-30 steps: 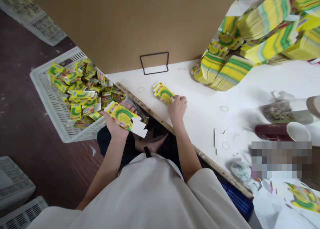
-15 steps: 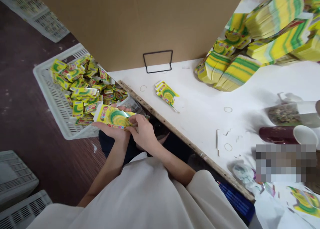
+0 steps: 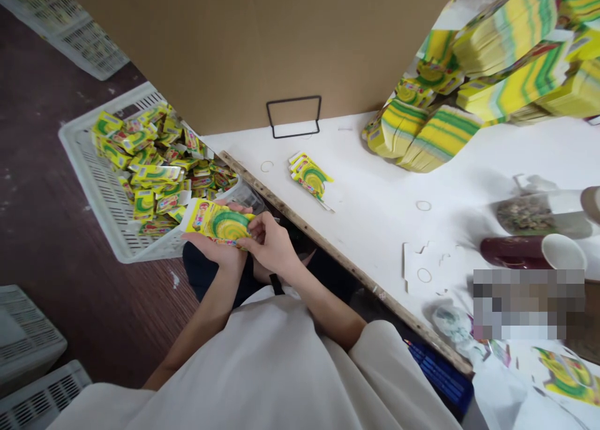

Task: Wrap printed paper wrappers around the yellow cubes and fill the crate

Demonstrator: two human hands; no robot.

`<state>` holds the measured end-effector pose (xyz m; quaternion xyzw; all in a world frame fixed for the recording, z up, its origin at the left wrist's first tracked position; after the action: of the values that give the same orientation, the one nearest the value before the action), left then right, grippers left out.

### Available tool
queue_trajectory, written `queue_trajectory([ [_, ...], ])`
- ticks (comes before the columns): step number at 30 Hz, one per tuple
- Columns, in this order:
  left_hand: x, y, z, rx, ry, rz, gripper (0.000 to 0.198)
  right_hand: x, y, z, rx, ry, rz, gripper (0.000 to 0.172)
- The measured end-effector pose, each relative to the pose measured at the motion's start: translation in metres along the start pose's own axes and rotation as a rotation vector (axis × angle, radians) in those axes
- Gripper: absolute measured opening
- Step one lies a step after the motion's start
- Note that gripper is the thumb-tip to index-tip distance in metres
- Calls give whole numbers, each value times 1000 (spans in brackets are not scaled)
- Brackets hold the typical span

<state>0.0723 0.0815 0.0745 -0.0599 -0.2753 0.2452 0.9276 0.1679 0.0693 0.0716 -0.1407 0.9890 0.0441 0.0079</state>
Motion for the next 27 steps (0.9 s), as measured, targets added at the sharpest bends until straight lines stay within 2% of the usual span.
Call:
queue_trajectory([
  [3,-2,2,-1,2,-2,-14,89,0,-1,0,2,74,-8,34],
  [9,-12,1,-12,3,12,-46,84,-2,0,-10,-1,-252,-6,30],
  [13,-11,0,-14,2,-1,-71,81,-1,1,-6,13,-106,-12,30],
  [17,-6,-1,-10,15,1,-70,73,5,1,-1,-53,50,37,27],
  [20,-3,3,-3,-42,-65,-55,70,8,-2,-1,-69,104,-20,25],
  [24,-5,16,5,-147,-232,24,68,10,-7,0,-54,108,-111,40],
  [27,-6,20,5,-177,-186,60,66,5,-6,3,-67,48,-106,50],
])
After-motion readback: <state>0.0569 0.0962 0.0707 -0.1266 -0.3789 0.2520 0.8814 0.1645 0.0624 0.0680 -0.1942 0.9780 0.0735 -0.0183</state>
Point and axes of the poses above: each hand's wrist, its own y-axis towards the middle knuckle, its own x-axis out of the palm, z = x × y, the point moved 1 cm from there along y, towards the middle knuckle, and after that the axes turned 13 degrees about -x, right-handed, at the moved point
